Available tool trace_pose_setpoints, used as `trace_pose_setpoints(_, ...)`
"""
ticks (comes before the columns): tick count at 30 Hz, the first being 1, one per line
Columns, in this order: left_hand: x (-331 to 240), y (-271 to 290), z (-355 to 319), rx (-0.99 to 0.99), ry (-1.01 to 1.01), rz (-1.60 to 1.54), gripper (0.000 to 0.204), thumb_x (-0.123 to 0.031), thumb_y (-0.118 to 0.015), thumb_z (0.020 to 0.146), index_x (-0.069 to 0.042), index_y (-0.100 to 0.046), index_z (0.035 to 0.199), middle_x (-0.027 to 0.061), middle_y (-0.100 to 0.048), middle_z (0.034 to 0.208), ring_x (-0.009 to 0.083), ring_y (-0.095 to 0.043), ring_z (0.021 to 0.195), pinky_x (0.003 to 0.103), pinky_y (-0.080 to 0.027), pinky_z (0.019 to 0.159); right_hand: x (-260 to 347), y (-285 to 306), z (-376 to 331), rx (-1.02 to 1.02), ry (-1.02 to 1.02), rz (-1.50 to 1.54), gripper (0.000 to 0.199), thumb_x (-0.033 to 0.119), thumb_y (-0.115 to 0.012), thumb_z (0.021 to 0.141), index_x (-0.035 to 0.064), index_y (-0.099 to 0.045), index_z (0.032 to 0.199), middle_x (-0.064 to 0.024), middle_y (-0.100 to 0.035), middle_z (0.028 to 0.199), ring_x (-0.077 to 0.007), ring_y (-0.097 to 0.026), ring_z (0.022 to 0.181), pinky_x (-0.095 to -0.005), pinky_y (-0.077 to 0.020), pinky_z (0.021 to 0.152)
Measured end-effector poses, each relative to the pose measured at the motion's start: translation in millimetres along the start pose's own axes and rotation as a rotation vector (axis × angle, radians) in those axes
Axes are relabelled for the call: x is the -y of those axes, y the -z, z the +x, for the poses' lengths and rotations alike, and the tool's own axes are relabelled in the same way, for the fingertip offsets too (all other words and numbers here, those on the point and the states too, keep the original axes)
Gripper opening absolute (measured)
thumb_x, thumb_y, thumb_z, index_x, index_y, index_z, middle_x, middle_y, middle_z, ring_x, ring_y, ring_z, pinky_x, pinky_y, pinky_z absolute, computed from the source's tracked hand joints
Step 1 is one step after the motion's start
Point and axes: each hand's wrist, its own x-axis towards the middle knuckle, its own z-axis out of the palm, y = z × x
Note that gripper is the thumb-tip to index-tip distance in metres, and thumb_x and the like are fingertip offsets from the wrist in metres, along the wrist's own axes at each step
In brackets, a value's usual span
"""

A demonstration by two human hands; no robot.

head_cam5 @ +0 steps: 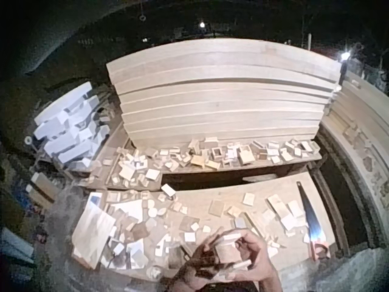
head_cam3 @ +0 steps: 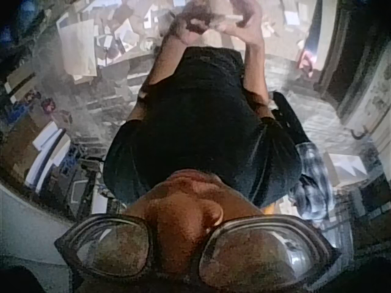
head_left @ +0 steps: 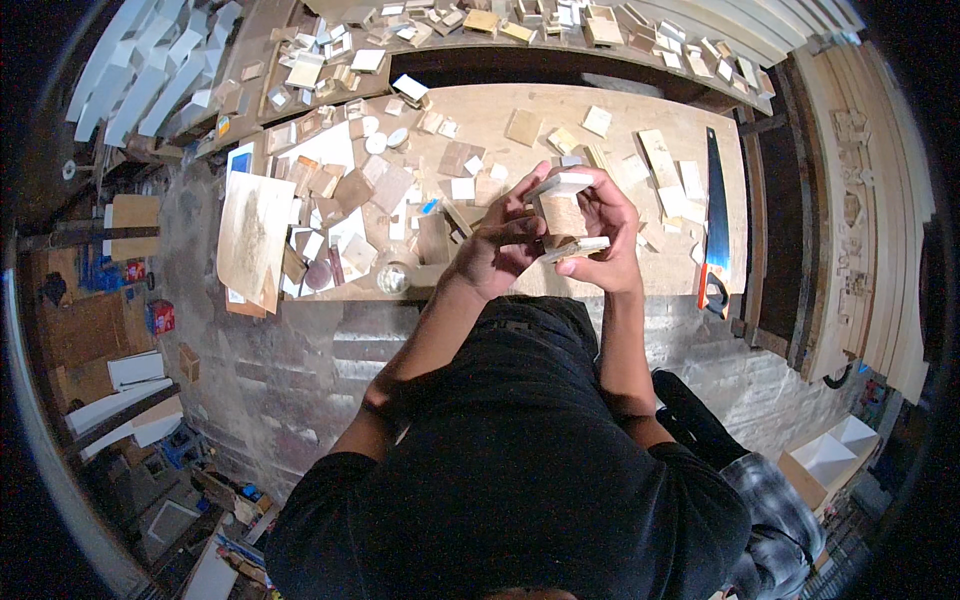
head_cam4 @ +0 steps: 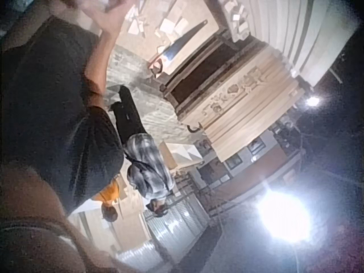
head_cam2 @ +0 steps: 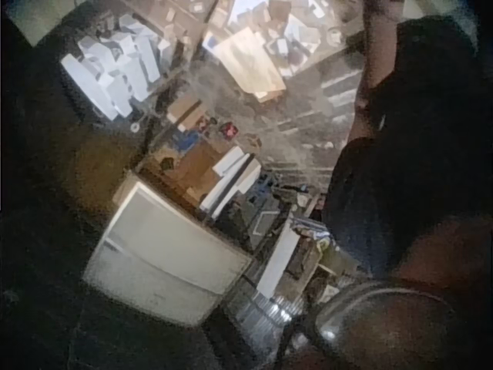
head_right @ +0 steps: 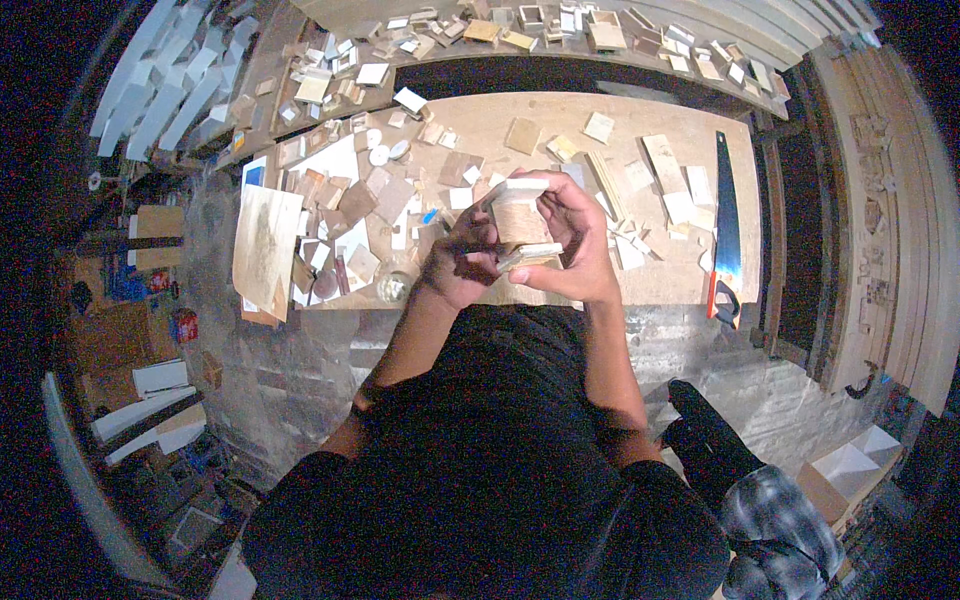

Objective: The person assembles small wooden blocks and thin strips together by hand, holding the components and fitting them into a small structure.

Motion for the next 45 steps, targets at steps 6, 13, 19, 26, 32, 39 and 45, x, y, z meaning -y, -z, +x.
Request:
trace_pose_setpoints(6, -5, 7, -4, 0.023, -0.225, 0.19, 0.11, -0.028, -0.086, 0.066, -0.003, -0.023, 0.153, 0.0126, -0.042, 0.145, 0.0233, -0.049, 0.126, 0.038, -0.039, 0.107, -9, 25, 7, -0.076, 0.119, -0.068, 0.09, 0.032, -0.087, 0.068, -0.0048, -0.044, 0.137, -0.0143, -0.056, 0.127, -0.0225, -0.053, 0.121, -0.0359, -0.0395, 0.104)
trace_pose_setpoints(13, -50, 41, -51, 0.023, -0.339, 0.364, 0.119, -0.028, -0.091, 0.058, 0.01, -0.023, 0.148, 0.016, -0.032, 0.154, 0.0226, -0.055, 0.122, 0.038, -0.047, 0.101, -63, 114, -20, -0.456, -0.337, -0.506, 0.036, 0.02, -0.069, 0.088, 0.0001, -0.063, 0.118, -0.0085, -0.069, 0.101, -0.0157, -0.063, 0.097, -0.0299, -0.0482, 0.088)
trace_pose_setpoints(19, -45, 75, -88, -0.171, -0.402, 0.321, 0.095, -0.019, -0.088, 0.057, 0.008, -0.042, 0.136, 0.0146, -0.052, 0.136, 0.0269, -0.063, 0.107, 0.039, -0.052, 0.091, -150, 134, -53, -0.197, -0.606, -1.008, 0.032, 0.017, -0.078, 0.077, 0.0036, -0.068, 0.104, -0.0129, -0.068, 0.086, -0.026, -0.068, 0.082, -0.0348, -0.0536, 0.073)
trace_pose_setpoints(26, -23, 88, -109, -0.294, -0.398, 0.072, 0.085, -0.016, -0.085, 0.059, 0.003, -0.047, 0.132, 0.0143, -0.05, 0.139, 0.0346, -0.061, 0.108, 0.048, -0.051, 0.093, -199, 109, -31, -0.05, -0.48, -1.223, 0.05, 0.007, -0.076, 0.068, 0.0118, -0.064, 0.117, -0.0176, -0.064, 0.1, -0.0355, -0.065, 0.09, -0.0418, -0.053, 0.08)
trace_pose_setpoints(32, -38, 75, -120, -0.288, -0.434, 0.074, 0.091, -0.02, -0.085, 0.062, 0.002, -0.042, 0.138, 0.0137, -0.05, 0.139, 0.0341, -0.06, 0.109, 0.047, -0.05, 0.094, -221, 130, -21, 0.081, -0.47, -1.254, 0.049, 0.001, -0.069, 0.067, 0.0117, -0.065, 0.115, -0.0202, -0.065, 0.101, -0.0359, -0.066, 0.09, -0.0435, -0.053, 0.078)
trace_pose_setpoints(39, -73, 92, -145, -0.241, -0.418, 0.123, 0.092, -0.019, -0.084, 0.065, 0.004, -0.037, 0.141, 0.0138, -0.046, 0.141, 0.0314, -0.059, 0.11, 0.045, -0.049, 0.095, -217, 130, -20, -0.246, -0.453, -1.183, 0.046, 0.005, -0.075, 0.067, 0.0069, -0.064, 0.112, -0.0141, -0.065, 0.081, -0.0281, -0.067, 0.074, -0.0374, -0.0537, 0.068)
trace_pose_setpoints(45, -89, 105, -168, -0.273, -0.445, 0.094, 0.087, -0.018, -0.083, 0.066, 0.003, -0.04, 0.139, 0.0128, -0.046, 0.139, 0.0313, -0.057, 0.114, 0.045, -0.049, 0.096, -227, 96, 11, -0.086, -0.371, -1.406, 0.04, 0.002, -0.068, 0.071, 0.0088, -0.066, 0.11, -0.0185, -0.064, 0.105, -0.0383, -0.064, 0.095, -0.0445, -0.0518, 0.081)
